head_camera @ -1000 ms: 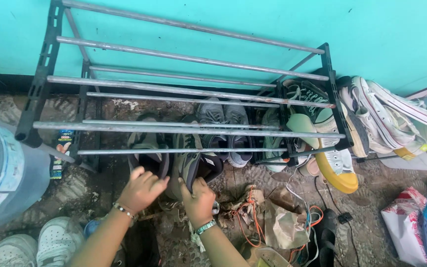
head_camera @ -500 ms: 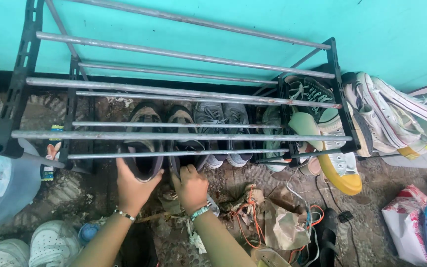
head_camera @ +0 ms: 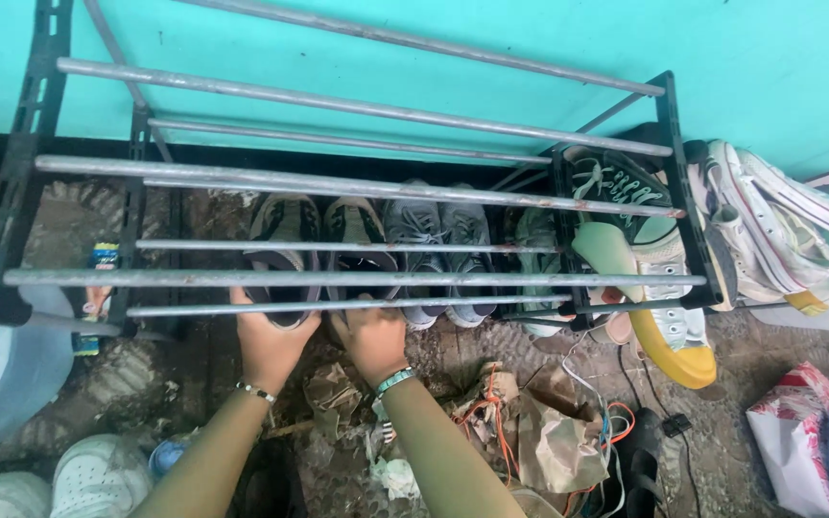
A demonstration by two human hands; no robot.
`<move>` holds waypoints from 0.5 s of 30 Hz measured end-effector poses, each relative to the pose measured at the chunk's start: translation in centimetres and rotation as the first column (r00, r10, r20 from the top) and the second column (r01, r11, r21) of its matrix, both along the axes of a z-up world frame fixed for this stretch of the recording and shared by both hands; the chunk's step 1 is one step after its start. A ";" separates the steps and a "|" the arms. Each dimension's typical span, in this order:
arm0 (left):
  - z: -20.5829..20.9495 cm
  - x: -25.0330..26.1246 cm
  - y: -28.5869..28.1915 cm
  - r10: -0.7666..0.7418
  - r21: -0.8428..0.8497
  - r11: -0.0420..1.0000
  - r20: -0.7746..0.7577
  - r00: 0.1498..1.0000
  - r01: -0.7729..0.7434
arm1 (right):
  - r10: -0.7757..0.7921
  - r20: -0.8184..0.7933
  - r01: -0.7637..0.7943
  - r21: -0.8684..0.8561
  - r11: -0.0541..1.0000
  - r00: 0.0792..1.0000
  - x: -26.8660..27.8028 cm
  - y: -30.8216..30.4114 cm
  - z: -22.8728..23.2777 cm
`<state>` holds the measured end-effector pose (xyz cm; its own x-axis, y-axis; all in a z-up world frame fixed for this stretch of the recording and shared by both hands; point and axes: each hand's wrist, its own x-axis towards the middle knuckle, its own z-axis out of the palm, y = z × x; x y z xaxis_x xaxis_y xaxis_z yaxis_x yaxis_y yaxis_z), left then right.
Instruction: The person is cleaning various pairs of shoes near a shoe rack using a brush.
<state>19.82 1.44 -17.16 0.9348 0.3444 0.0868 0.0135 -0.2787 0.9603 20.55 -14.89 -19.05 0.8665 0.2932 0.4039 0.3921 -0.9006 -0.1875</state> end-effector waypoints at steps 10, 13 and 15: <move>-1.8 0.4 -1.1 0.025 0.081 0.996 -0.005 1.000 -0.025 | -0.021 -0.086 0.025 0.041 0.999 0.996 1.0 -1.0 -2.1; -0.4 -0.5 -1.2 0.021 0.026 0.999 0.042 0.999 -0.022 | -0.079 -0.256 0.096 0.055 0.994 0.964 0.1 -0.3 0.7; 0.4 -0.5 -1.1 0.053 -0.001 0.999 0.053 0.997 -0.053 | -0.110 -0.382 0.146 0.064 0.987 0.917 -0.2 -0.3 1.9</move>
<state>19.30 0.37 -16.81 0.9094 0.3932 0.1356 -0.0223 -0.2795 0.9599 20.39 -15.18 -17.12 0.9873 0.1474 0.0600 0.1592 -0.9109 -0.3806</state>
